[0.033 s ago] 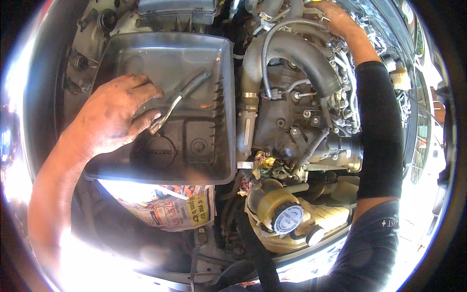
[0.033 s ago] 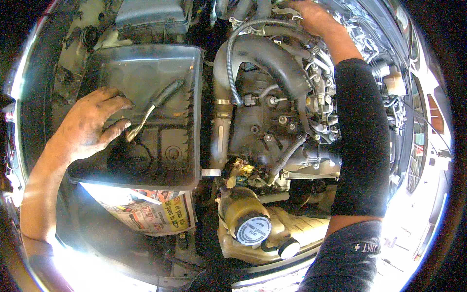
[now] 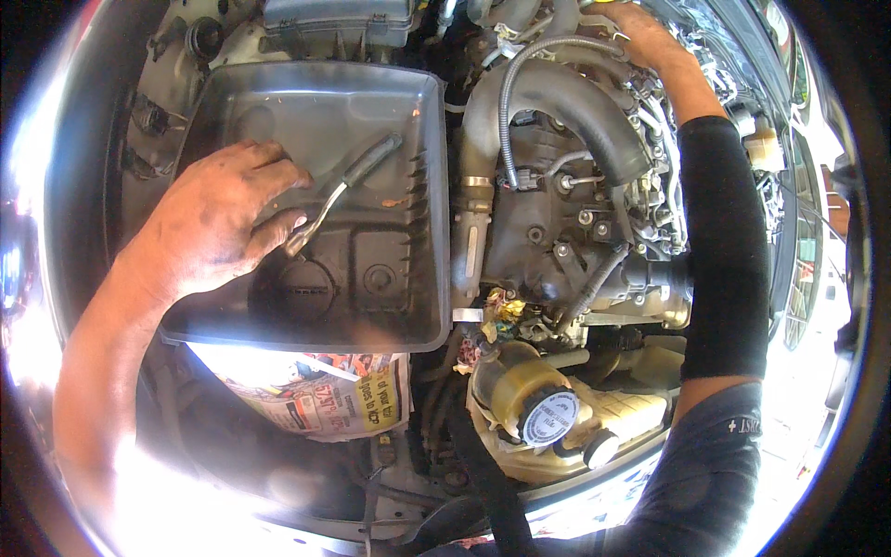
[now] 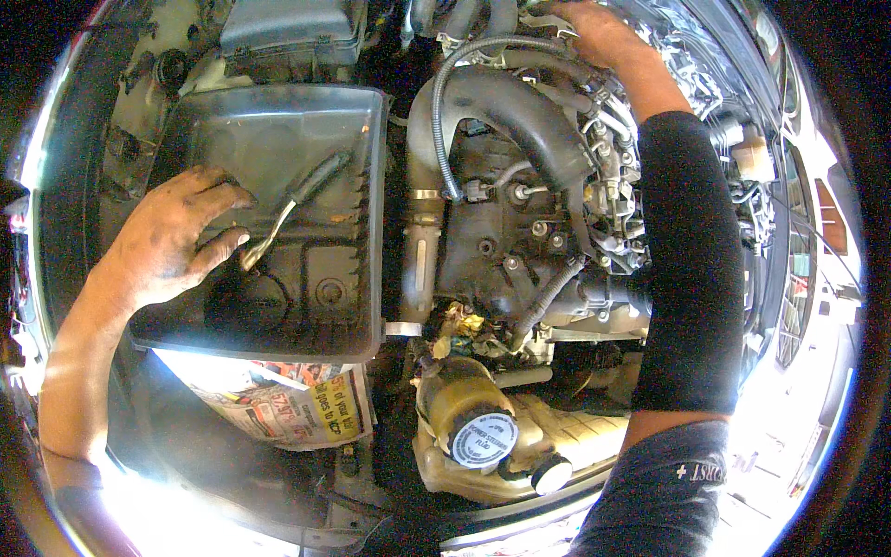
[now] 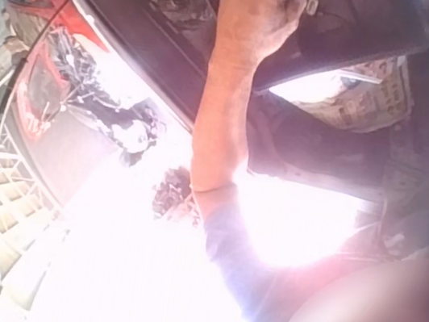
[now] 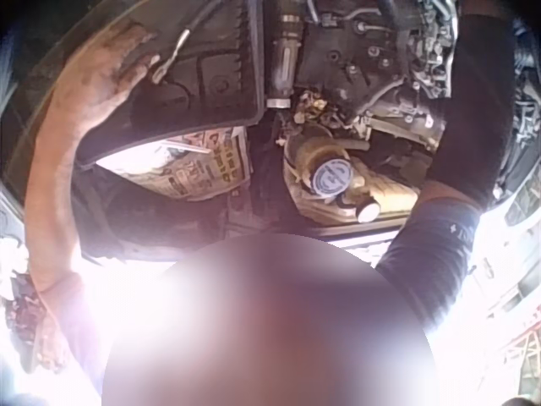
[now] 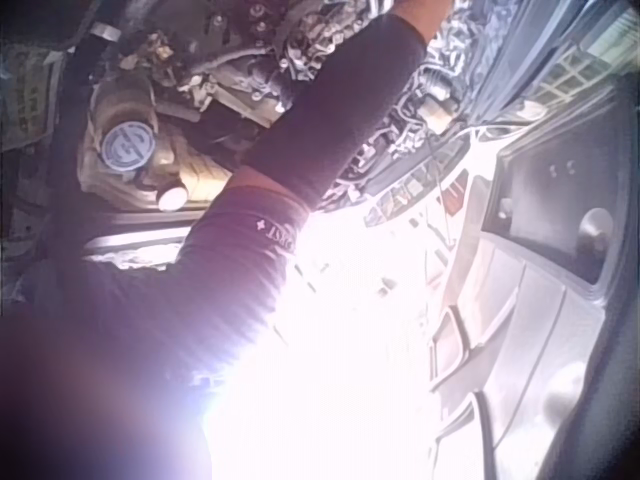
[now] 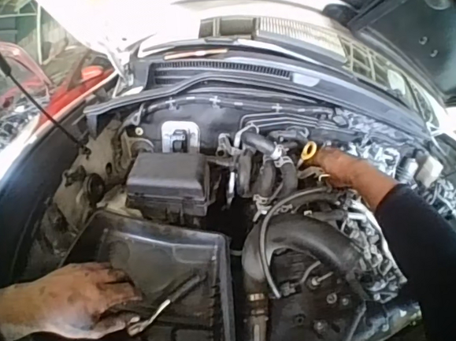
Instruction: The person works on a car engine with the hood open, using a wrench to loosen and remove bolts from the engine block. They remove a metal engine component and place it on a cardboard sheet on the floor. The person continues to manipulate engine parts and tools throughout the clip.
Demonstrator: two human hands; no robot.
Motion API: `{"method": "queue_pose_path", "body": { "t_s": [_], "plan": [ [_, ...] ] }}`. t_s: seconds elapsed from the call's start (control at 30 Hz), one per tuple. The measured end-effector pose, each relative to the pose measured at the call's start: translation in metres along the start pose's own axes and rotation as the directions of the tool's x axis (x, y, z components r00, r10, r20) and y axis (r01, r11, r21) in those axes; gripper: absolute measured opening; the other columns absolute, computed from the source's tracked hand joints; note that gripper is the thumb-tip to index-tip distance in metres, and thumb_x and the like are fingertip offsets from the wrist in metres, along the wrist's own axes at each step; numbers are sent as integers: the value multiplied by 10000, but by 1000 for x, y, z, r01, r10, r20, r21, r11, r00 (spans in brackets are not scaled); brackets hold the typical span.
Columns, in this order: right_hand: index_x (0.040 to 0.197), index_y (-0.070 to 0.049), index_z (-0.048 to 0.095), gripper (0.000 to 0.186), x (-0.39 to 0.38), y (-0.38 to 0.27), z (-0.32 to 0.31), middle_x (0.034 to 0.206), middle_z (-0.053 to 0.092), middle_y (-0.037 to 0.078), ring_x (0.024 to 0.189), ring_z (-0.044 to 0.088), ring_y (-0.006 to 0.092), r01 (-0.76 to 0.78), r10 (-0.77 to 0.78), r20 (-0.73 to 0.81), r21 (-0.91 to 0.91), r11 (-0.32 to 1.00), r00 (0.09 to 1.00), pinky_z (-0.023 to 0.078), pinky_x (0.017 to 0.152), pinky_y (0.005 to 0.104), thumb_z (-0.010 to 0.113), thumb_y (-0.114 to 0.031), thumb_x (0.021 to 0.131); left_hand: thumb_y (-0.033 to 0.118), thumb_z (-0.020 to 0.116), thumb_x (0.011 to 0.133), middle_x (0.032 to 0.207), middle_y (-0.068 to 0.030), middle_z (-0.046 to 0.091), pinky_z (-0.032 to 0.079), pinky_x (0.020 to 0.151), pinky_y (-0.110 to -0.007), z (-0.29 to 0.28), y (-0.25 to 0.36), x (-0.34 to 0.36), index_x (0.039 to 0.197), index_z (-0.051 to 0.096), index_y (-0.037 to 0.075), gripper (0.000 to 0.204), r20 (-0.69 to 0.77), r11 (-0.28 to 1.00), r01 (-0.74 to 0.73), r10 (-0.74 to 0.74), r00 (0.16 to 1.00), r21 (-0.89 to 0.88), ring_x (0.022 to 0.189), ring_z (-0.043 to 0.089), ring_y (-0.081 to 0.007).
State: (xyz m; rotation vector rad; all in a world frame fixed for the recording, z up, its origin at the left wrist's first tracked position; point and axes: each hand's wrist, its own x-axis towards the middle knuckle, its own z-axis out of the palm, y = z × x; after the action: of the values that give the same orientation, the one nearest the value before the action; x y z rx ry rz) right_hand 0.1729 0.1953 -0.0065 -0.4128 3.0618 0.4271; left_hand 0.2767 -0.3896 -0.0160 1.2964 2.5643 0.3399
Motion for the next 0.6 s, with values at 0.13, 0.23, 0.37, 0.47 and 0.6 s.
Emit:
{"method": "queue_pose_path", "body": {
  "t_s": [0.13, 0.23, 0.37, 0.47, 0.6],
  "plan": [
    [1473, -154, 690, 656, 2, 1, 2, 1478, 685, 231, 1380, 645, 425, 6, -6, -22, -11, 1000, 1000, 503, 1197, 499, 780, -39, 833, 181, 856, 920, 1363, -247, 696, 547, 1128, -521, 1, 1, 0, 1297, 731, 64, 413, -9, 1000, 8, -8, 1000, 14, 1293, 659, -462],
    [1474, -148, 688, 651, 6, 3, 1, 1475, 688, 231, 1393, 637, 427, 2, 0, -39, 39, 999, 999, 503, 1199, 498, 774, -39, 837, 183, 857, 923, 1363, -253, 694, 544, 1132, -521, 0, 0, 1, 1298, 730, 64, 413, -15, 1000, 16, -16, 1000, 16, 1290, 661, -464],
    [1475, -144, 687, 640, 6, 2, -2, 1468, 693, 234, 1399, 635, 426, -22, 22, 2, 19, 1000, 1000, 505, 1197, 496, 773, -51, 848, 183, 855, 926, 1358, -251, 693, 544, 1133, -520, 0, -1, 2, 1293, 730, 65, 406, 0, 1000, 12, -12, 1000, -1, 1284, 664, -466],
    [1475, -138, 688, 622, 4, 0, -3, 1463, 697, 235, 1390, 641, 428, -13, 13, -19, 38, 999, 1000, 508, 1191, 498, 772, -68, 863, 126, 871, 883, 1151, -186, 721, 597, 977, -491, 3, 0, 2, 1195, 743, 30, 350, -128, 995, -76, 84, 988, 68, 1105, 713, -403],
    [1483, -137, 688, 598, 3, 0, -1, 1477, 691, 234, 1389, 643, 426, -74, 74, -5, 76, 994, 997, 502, 1197, 491, 772, -104, 892, 140, 866, 893, 1174, -186, 724, 595, 996, -494, 6, -1, 2, 1207, 742, 43, 351, -136, 995, -77, 85, 987, 64, 1124, 710, -407]
  ]
}}
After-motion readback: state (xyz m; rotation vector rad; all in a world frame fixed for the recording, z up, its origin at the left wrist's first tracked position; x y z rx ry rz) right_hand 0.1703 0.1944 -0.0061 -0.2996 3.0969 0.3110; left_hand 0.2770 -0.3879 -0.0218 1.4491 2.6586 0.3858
